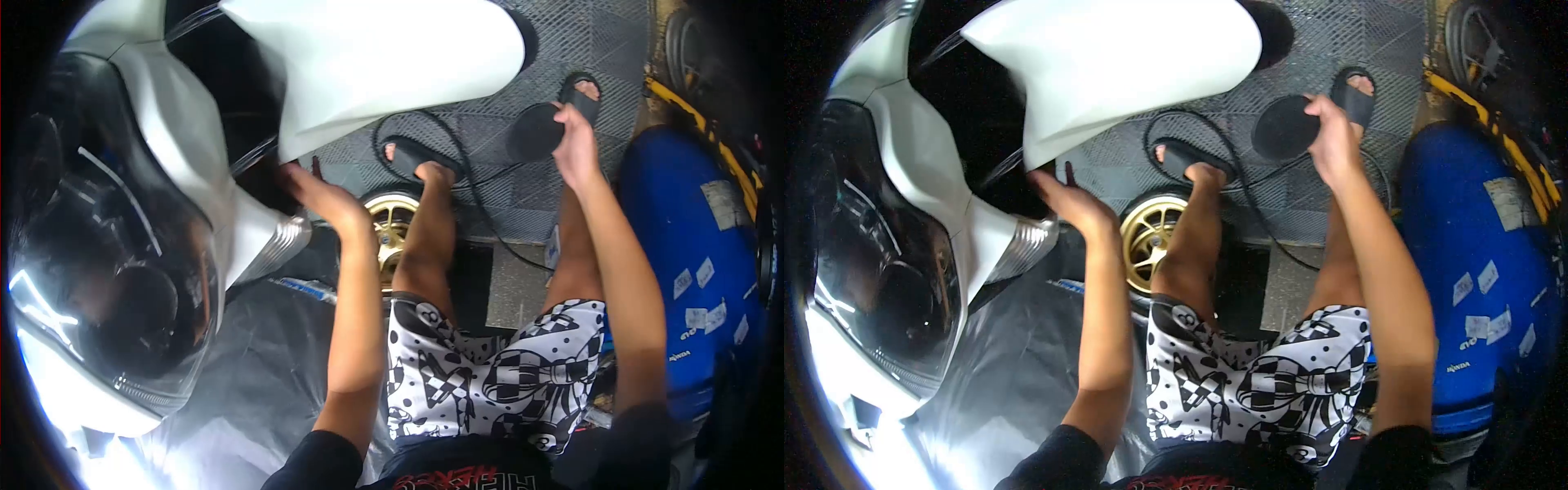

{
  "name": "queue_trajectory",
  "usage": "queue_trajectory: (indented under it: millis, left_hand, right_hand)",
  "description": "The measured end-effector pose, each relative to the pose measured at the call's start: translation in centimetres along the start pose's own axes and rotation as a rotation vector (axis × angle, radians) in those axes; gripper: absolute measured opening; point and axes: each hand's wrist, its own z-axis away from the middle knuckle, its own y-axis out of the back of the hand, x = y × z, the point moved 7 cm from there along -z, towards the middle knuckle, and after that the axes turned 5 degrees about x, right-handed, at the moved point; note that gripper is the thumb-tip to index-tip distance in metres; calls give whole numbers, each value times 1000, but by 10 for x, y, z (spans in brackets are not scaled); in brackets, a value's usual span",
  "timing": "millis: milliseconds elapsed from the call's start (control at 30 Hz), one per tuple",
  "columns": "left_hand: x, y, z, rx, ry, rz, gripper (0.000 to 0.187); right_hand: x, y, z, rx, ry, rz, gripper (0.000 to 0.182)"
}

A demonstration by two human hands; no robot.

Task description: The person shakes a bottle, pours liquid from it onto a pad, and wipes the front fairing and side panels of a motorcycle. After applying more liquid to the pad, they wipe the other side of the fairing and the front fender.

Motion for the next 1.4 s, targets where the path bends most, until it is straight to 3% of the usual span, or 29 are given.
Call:
queue_trajectory:
  millis: [33, 67, 133, 233, 333, 400, 467, 533, 600, 700, 800, 867, 967, 1000, 1067, 1100, 1133, 1167, 1200, 1233, 1300, 1367, 1400]
  left_hand:
    - [1, -1, 0, 18, 18, 22, 63]
    - [-1, -1, -8, -22, 27, 51, 58]
    - [-4, 0, -19, -37, 1, 76, 55]
    - [-25, 8, -37, -91, 34, 104, 51]
    - [-33, 2, -38, -95, 110, 194, 47]
    - [-47, 1, -45, -150, 79, 202, 46]
    - [-45, 0, -45, -100, 75, 148, 46]
    - [-42, 8, -43, 24, 64, 64, 46]
    - [-38, 7, -41, 47, 62, 48, 47]
    - [-9, -6, -31, 118, 49, 83, 38]
    - [-1, -10, -34, 89, 56, 41, 41]
    - [12, -18, -34, 29, -79, -89, 51]
    - [20, -29, -36, 26, -130, -108, 54]
    - [25, -36, -38, 20, -165, -123, 56]
    - [39, -46, -33, 62, -157, -140, 61]
    - [39, -47, -34, 62, -160, -134, 63]
    - [40, -50, -37, 60, -171, -121, 65]
    - [43, -50, -38, 88, -201, -151, 68]
    - [40, -50, -36, 79, -149, -139, 69]
    - [42, -52, -35, 69, -122, -126, 66]
    - [49, -59, -35, 55, -108, -117, 62]
    - [40, -56, -26, 103, 145, -200, 63]
    - [32, -56, -19, 109, 137, -209, 63]
  right_hand:
    - [-4, -15, 1, 18, -110, -135, 14]
    - [-3, -35, -4, -144, -192, -230, 13]
    - [-9, -62, -12, -671, -217, -509, 18]
    - [10, -73, -22, -520, -355, -744, 25]
    - [31, -97, -18, -544, -362, -805, 29]
    - [42, -102, -27, -750, -327, -1014, 31]
    - [38, -103, -32, -820, -314, -1093, 31]
    - [27, -115, -30, -885, -345, -1038, 14]
    - [14, -127, -34, -968, -271, -1059, 13]
    - [-2, -137, -49, -990, -324, -1091, 14]
    - [-25, -151, -56, -939, -387, -1075, 12]
    - [-46, -160, -65, -921, -413, -1009, 18]
    - [-76, -177, -79, -739, -463, -930, 22]
    - [-88, -187, -84, -762, -376, -900, 15]
    - [-100, -186, -122, -689, -375, -852, 18]
    - [-106, -187, -144, -850, -415, -921, 22]
    - [-107, -197, -139, -864, -418, -923, 22]
    - [-111, -199, -140, -790, -269, -886, 21]
    - [-113, -199, -141, -707, -121, -852, 22]
    - [-115, -206, -131, -318, -95, -823, 25]
    - [-126, -214, -138, -412, -79, -789, 26]
    - [-130, -221, -140, -468, -22, -745, 27]
    - [-131, -228, -138, -470, -51, -756, 26]
